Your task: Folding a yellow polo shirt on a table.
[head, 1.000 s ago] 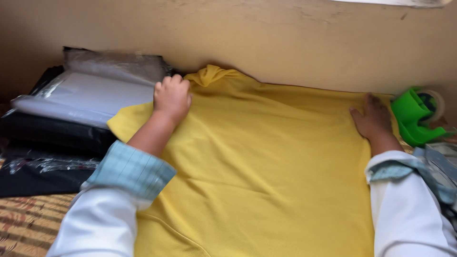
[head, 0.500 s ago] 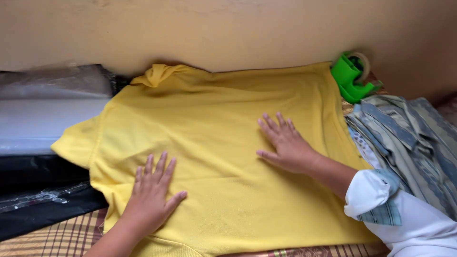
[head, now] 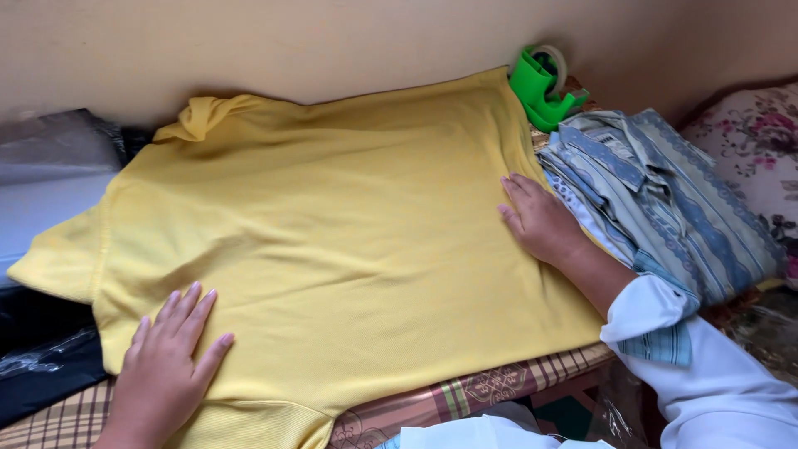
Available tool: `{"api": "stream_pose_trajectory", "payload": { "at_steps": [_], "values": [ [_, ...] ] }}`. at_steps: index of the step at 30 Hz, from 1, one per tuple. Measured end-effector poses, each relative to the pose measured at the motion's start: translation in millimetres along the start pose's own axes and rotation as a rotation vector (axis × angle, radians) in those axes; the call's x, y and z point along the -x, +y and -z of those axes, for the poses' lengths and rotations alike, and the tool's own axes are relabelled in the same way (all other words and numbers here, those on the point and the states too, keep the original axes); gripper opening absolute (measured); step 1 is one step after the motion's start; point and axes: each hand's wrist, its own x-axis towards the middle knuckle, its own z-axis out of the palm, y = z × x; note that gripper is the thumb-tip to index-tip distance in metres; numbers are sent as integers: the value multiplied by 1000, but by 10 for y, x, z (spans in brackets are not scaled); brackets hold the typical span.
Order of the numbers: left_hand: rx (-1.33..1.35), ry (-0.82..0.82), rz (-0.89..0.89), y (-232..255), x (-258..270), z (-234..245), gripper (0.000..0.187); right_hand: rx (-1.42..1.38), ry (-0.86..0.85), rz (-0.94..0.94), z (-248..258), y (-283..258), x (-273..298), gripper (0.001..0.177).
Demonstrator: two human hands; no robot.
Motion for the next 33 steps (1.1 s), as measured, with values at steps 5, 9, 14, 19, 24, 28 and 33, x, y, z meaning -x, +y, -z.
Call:
{"api": "stream_pose_trajectory", "payload": {
  "at_steps": [5, 9, 14, 19, 24, 28, 33],
  "values": [
    [-164, -40, -63, -496, 240, -392, 80, 298, 106, -116, 17, 263, 192, 20],
    [-91, -52, -8, -595, 285, -462, 79, 410, 60, -237, -137, 438, 174, 27],
    [-46, -84, 13, -689, 278, -548, 79, 347, -53, -335, 21, 311, 65, 27],
    [-23, -34, 5, -656, 291, -539, 78, -20, -272, -427, 698, -224, 40, 59],
    [-8, -15, -17, -684, 301, -570, 80, -1, -374, -465, 801, -137, 108, 67],
    [-34, -22, -20, -716, 309, -610, 81, 442, -227, -345, 418, 243, 179, 37],
    [-44, 6, -33, -680, 311, -588, 81, 654, -288, -338, 356, 303, 170, 31]
  ]
}}
